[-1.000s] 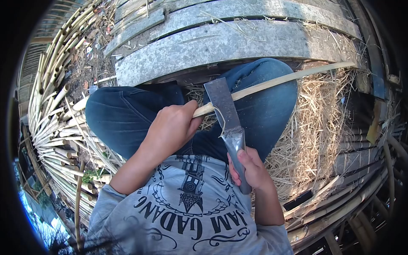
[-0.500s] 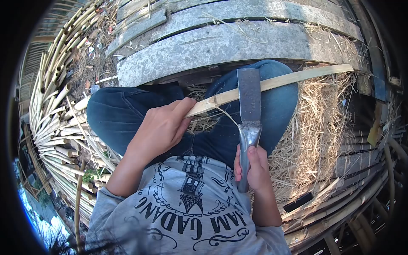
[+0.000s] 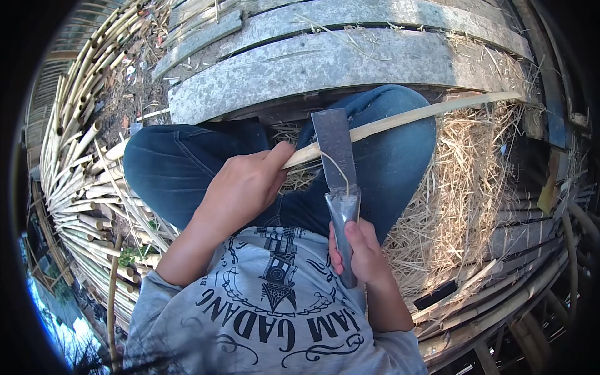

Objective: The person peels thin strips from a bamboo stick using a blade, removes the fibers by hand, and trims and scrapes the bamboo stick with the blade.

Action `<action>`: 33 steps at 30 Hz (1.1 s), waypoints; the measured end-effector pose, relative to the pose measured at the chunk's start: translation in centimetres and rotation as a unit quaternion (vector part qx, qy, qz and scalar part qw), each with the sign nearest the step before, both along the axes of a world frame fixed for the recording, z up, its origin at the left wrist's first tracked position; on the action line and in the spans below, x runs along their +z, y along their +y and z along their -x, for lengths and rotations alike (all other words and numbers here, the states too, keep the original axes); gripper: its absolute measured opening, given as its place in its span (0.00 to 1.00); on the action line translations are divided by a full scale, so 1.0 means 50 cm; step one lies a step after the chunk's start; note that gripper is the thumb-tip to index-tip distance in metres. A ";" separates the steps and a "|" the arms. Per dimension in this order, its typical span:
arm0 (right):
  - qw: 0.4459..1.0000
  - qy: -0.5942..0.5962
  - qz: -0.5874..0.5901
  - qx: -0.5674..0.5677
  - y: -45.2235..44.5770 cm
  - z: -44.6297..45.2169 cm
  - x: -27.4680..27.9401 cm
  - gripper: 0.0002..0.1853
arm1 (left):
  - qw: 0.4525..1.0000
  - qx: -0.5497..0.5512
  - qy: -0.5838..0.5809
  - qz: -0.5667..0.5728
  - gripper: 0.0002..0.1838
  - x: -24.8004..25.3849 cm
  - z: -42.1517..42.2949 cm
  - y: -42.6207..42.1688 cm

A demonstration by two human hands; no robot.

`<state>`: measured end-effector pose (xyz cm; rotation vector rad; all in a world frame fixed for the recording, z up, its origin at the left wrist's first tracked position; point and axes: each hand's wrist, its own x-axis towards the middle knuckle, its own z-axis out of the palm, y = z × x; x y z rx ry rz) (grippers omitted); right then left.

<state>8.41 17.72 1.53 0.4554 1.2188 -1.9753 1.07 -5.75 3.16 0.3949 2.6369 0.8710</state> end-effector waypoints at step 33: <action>0.994 0.051 -0.096 0.025 0.009 0.018 0.007 0.27 | 1.000 0.007 0.018 0.018 0.10 -0.027 -0.004 -0.003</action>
